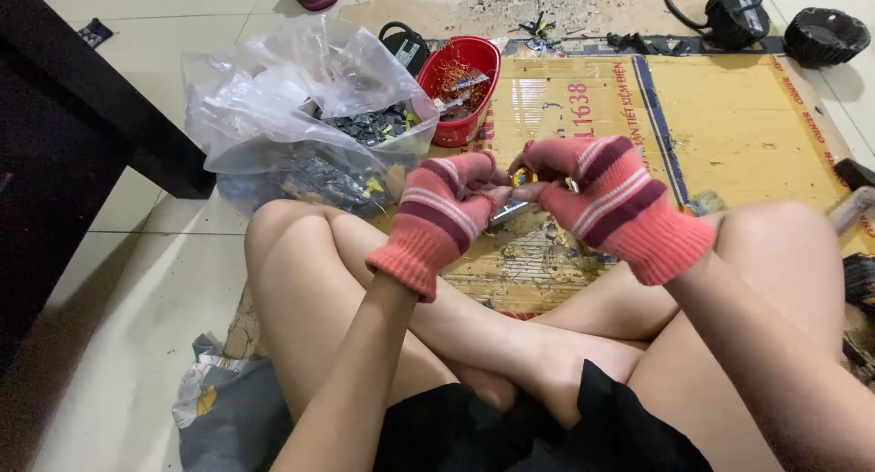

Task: Sorting and separating thin copper wires and electronic components while sitting on the floor.

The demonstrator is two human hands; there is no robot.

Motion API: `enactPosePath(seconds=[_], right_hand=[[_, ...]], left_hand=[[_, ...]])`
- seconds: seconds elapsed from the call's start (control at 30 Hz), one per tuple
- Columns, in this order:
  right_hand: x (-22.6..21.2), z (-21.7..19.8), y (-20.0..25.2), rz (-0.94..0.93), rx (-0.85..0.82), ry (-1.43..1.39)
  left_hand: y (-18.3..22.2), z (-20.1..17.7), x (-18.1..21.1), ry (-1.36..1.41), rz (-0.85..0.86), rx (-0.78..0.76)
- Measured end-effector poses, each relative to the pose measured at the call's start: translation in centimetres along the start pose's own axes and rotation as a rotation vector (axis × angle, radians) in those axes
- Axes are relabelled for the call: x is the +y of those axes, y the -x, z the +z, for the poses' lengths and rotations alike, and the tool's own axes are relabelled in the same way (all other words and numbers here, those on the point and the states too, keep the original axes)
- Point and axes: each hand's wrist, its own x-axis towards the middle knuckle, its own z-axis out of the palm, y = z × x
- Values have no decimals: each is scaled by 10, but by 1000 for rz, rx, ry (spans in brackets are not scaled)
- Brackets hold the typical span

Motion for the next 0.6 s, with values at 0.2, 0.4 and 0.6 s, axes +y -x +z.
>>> enactPosePath(seconds=[0.2, 0.4, 0.6], right_hand=[[44, 33, 3, 3, 280, -36], [48, 49, 4, 159, 325, -281], [43, 71, 11, 114, 509, -415]], left_hand=[[23, 18, 0, 0, -176, 50], [33, 45, -20, 347, -165, 186], [4, 74, -61, 587, -269, 421]])
